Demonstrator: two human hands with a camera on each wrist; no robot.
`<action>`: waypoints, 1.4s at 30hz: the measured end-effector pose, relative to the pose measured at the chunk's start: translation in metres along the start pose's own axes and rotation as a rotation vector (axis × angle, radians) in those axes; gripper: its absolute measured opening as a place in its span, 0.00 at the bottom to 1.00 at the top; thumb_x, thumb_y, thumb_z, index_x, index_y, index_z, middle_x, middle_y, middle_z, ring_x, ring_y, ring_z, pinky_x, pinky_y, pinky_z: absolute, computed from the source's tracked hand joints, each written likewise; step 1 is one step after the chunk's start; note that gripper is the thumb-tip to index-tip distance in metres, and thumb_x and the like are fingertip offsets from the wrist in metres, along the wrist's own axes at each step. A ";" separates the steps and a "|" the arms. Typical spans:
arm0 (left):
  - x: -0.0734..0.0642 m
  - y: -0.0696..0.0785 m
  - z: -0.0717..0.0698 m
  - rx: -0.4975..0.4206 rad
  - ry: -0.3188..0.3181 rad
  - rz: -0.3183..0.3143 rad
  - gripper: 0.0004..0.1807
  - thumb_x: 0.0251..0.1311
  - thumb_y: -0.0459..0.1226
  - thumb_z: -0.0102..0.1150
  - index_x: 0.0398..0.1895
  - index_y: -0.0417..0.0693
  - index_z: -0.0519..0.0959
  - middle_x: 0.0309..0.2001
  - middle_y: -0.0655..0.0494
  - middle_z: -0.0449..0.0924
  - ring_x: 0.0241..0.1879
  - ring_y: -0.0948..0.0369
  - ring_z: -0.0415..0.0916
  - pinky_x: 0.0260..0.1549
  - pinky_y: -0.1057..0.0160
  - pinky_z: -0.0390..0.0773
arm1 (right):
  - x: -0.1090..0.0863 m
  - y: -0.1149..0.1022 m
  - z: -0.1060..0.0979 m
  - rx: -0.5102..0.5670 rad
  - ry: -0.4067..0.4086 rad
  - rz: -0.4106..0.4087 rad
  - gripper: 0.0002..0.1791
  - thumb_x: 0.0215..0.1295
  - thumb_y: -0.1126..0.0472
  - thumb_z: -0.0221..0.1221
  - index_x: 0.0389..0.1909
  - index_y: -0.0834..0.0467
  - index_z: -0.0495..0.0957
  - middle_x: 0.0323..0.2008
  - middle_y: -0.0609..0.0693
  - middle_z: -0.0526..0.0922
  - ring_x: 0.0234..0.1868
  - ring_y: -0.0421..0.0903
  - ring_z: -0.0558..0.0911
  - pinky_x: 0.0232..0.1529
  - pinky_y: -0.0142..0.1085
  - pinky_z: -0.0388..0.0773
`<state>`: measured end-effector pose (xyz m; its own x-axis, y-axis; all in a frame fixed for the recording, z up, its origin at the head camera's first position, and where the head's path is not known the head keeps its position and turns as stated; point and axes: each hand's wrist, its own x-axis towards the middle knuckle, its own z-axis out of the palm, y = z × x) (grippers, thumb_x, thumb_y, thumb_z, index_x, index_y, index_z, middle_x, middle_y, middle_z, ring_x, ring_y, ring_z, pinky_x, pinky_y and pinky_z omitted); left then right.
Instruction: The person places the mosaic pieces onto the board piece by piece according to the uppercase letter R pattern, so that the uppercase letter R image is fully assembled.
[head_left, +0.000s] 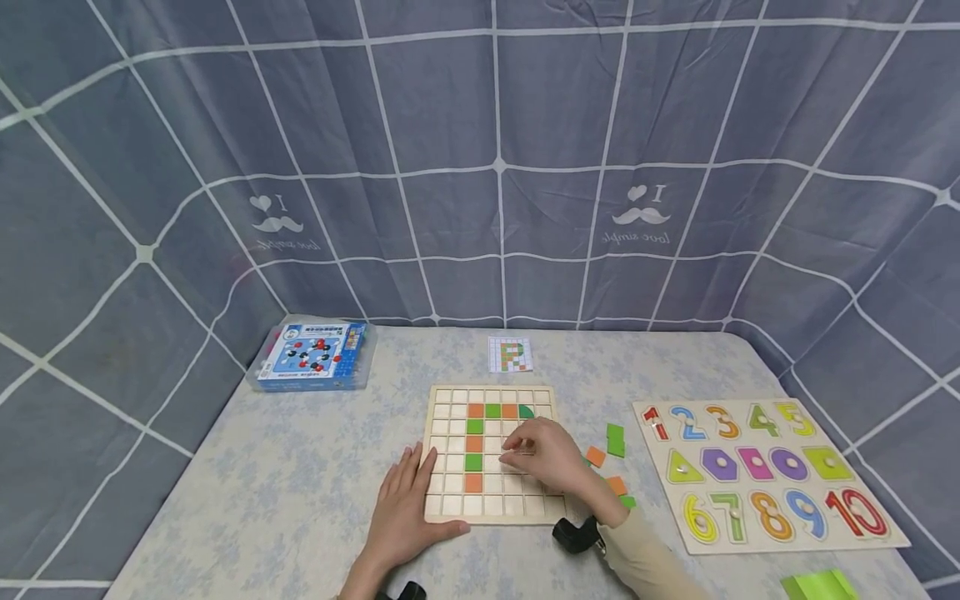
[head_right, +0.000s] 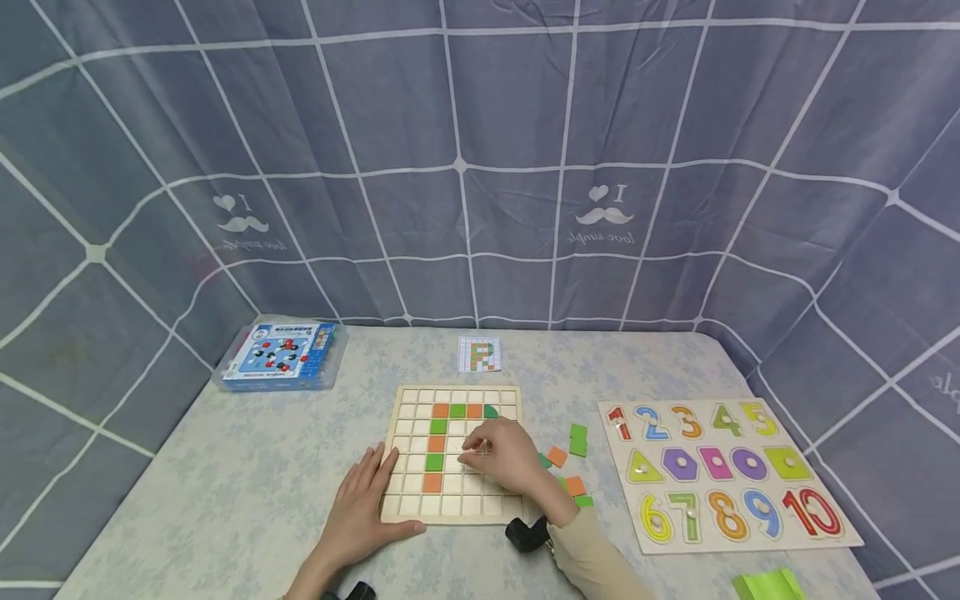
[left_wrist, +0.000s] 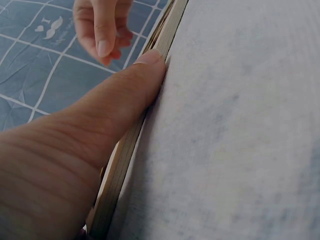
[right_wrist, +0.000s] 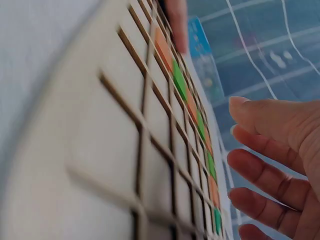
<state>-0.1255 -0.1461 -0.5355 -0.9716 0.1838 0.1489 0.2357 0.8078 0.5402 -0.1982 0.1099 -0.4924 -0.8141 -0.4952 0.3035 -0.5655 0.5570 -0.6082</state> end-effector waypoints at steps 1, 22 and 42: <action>0.000 0.000 0.000 -0.001 -0.002 0.000 0.63 0.37 0.69 0.64 0.73 0.43 0.56 0.71 0.39 0.50 0.71 0.45 0.41 0.64 0.42 0.46 | -0.001 0.003 -0.004 0.006 0.016 0.016 0.05 0.56 0.56 0.68 0.33 0.52 0.85 0.30 0.38 0.79 0.31 0.39 0.74 0.31 0.33 0.73; 0.001 0.000 -0.004 0.009 -0.001 -0.006 0.64 0.36 0.69 0.65 0.72 0.41 0.56 0.71 0.38 0.50 0.71 0.43 0.41 0.63 0.41 0.47 | -0.035 0.064 -0.069 -0.123 0.229 0.319 0.13 0.54 0.56 0.70 0.39 0.58 0.85 0.38 0.50 0.83 0.39 0.52 0.77 0.35 0.44 0.73; 0.001 0.002 -0.001 -0.010 0.004 0.003 0.64 0.35 0.69 0.66 0.73 0.43 0.55 0.72 0.40 0.49 0.71 0.45 0.41 0.64 0.43 0.45 | -0.048 0.075 -0.085 -0.255 0.182 0.470 0.15 0.50 0.55 0.71 0.37 0.60 0.86 0.37 0.53 0.84 0.40 0.54 0.75 0.38 0.49 0.71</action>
<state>-0.1257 -0.1456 -0.5334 -0.9708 0.1841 0.1538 0.2388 0.8018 0.5478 -0.2129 0.2318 -0.4898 -0.9830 -0.0443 0.1782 -0.1322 0.8444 -0.5191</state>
